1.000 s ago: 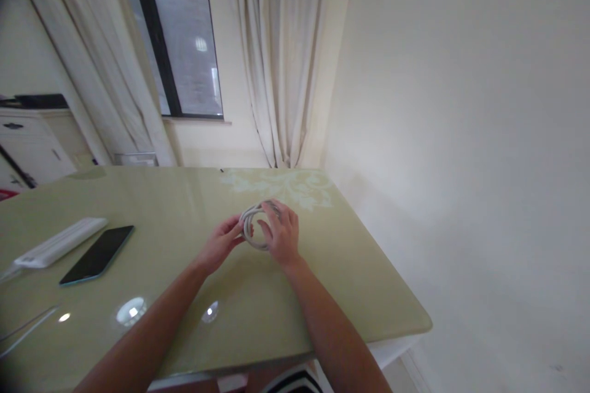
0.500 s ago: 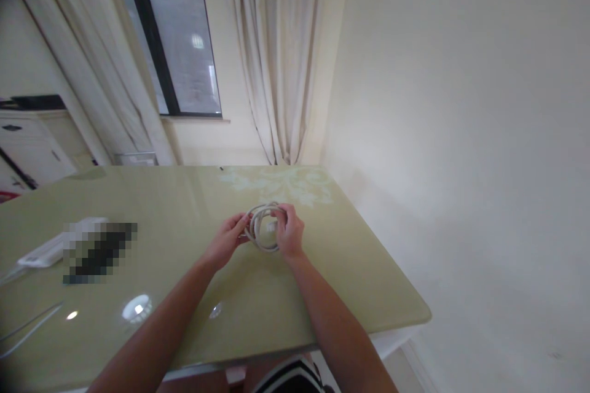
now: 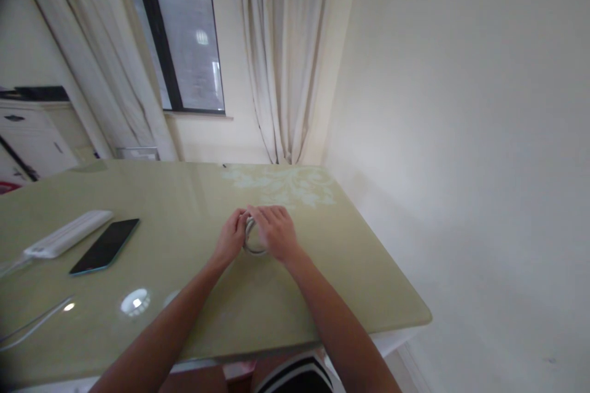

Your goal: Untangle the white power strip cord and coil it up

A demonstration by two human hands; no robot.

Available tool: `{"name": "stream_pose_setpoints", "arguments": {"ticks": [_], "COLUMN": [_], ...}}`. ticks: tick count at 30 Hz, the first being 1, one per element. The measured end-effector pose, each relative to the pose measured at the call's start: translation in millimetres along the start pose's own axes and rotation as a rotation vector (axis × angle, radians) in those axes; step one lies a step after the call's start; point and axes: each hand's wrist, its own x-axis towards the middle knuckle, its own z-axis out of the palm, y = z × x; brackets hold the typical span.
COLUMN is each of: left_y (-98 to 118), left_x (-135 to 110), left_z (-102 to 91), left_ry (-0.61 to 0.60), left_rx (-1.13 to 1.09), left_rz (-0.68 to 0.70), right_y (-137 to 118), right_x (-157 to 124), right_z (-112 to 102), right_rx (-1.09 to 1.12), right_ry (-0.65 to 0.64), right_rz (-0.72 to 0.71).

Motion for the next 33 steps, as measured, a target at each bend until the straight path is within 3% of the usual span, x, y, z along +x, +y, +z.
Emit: {"name": "stream_pose_setpoints", "arguments": {"ticks": [2, 5, 7, 10, 12, 17, 22, 27, 31, 33], "left_y": [3.5, 5.0, 1.8, -6.8, -11.9, -14.3, -14.1, -19.6, -16.0, -11.8], "left_x": [0.0, 0.1, 2.0, 7.2, 10.3, 13.2, 14.8, 20.9, 22.9, 21.3], "left_z": [-2.9, -7.6, -10.2, -12.0, -11.6, -7.7, -8.4, -14.8, -17.2, -15.8], "left_ry": [0.028, 0.046, 0.091, 0.136, 0.132, 0.147, 0.157, 0.236, 0.287, 0.257], "left_rx": [0.054, 0.056, -0.007, -0.156, -0.258, -0.474, -0.536, -0.550, -0.554, -0.562], "left_rz": [0.055, 0.079, 0.064, -0.022, -0.109, -0.301, -0.369, -0.367, -0.340, -0.306], "right_y": [-14.1, -14.9, 0.2, 31.3, 47.1, 54.8, 42.5, 30.4, 19.2, 15.7], "right_x": [12.6, 37.5, 54.5, 74.2, 81.8, 88.9, 94.9, 92.2, 84.7, 83.0], "right_z": [-5.8, -11.4, -12.2, -9.3, -6.2, 3.3, 7.9, -6.7, -17.0, -18.3], "right_rx": [-0.023, -0.005, 0.071, 0.288, 0.448, 0.556, 0.339, 0.187, -0.007, -0.136], "right_ry": [-0.137, -0.156, -0.212, -0.510, -0.644, -0.536, -0.452, -0.287, -0.377, -0.423], "right_rz": [-0.057, 0.030, 0.114, 0.186, 0.179, 0.250, 0.239, 0.167, -0.040, -0.050]}}
